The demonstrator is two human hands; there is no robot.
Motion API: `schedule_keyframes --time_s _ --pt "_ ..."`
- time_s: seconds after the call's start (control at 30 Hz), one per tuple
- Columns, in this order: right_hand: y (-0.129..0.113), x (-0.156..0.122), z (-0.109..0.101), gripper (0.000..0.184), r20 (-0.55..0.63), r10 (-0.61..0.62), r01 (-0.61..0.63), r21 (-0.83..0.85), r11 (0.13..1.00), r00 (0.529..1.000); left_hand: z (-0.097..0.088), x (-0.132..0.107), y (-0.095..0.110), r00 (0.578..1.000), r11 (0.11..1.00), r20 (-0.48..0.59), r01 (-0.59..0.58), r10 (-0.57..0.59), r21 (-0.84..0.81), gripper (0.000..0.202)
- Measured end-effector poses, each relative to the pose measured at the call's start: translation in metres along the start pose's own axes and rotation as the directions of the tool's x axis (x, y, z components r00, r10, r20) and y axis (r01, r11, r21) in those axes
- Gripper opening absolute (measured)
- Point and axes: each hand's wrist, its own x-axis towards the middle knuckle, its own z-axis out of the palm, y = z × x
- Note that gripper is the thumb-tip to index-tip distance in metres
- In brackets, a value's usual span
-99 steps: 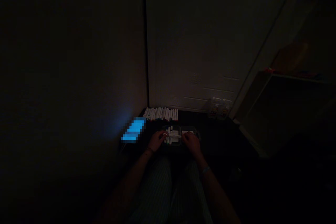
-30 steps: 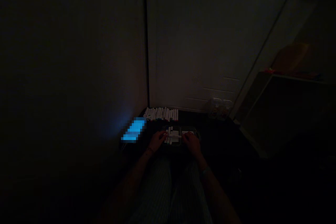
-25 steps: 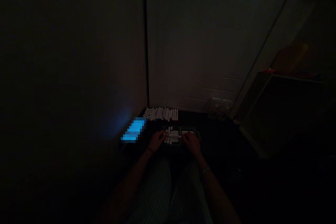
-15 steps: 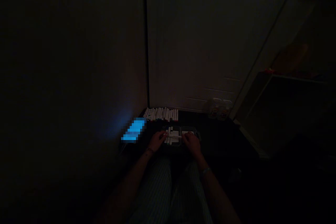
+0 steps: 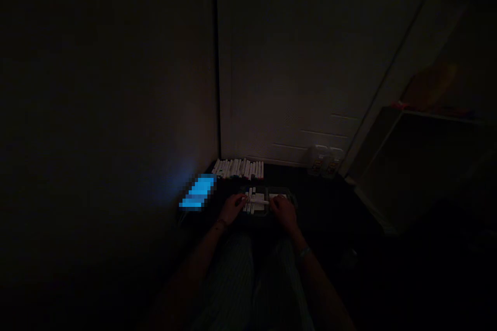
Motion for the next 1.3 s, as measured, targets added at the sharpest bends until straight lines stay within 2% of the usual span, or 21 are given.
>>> schedule_keyframes --time_s 0.33,0.6,0.93,1.1,1.3 --pt "0.0022 0.0000 0.0010 0.039 -0.012 -0.031 0.031 0.005 1.000 0.999 -0.0012 -0.0005 0.0027 1.000 0.999 -0.012 -0.002 0.001 -0.039 0.036" --pt "-0.0007 0.0005 -0.0046 0.035 0.056 -0.099 0.095 0.069 0.993 0.994 0.0010 0.0001 -0.0015 0.999 0.993 -0.037 0.002 -0.006 -0.117 0.037" --pt "-0.0034 -0.0001 -0.0066 0.033 0.062 -0.067 0.062 0.080 0.995 0.996 0.0005 0.0003 -0.0005 0.999 0.996 -0.038 -0.002 -0.001 -0.093 0.036" --pt "-0.0031 -0.0003 -0.0051 0.032 0.041 -0.034 0.031 0.062 0.998 0.999 -0.0002 0.0006 -0.0008 1.000 1.000 0.007 0.001 -0.001 -0.024 0.037" --pt "-0.0035 -0.0004 -0.0059 0.033 0.015 -0.021 0.020 0.073 0.997 1.000 0.0000 -0.0004 -0.0005 1.000 0.999 -0.003 -0.015 0.015 -0.046 0.037"
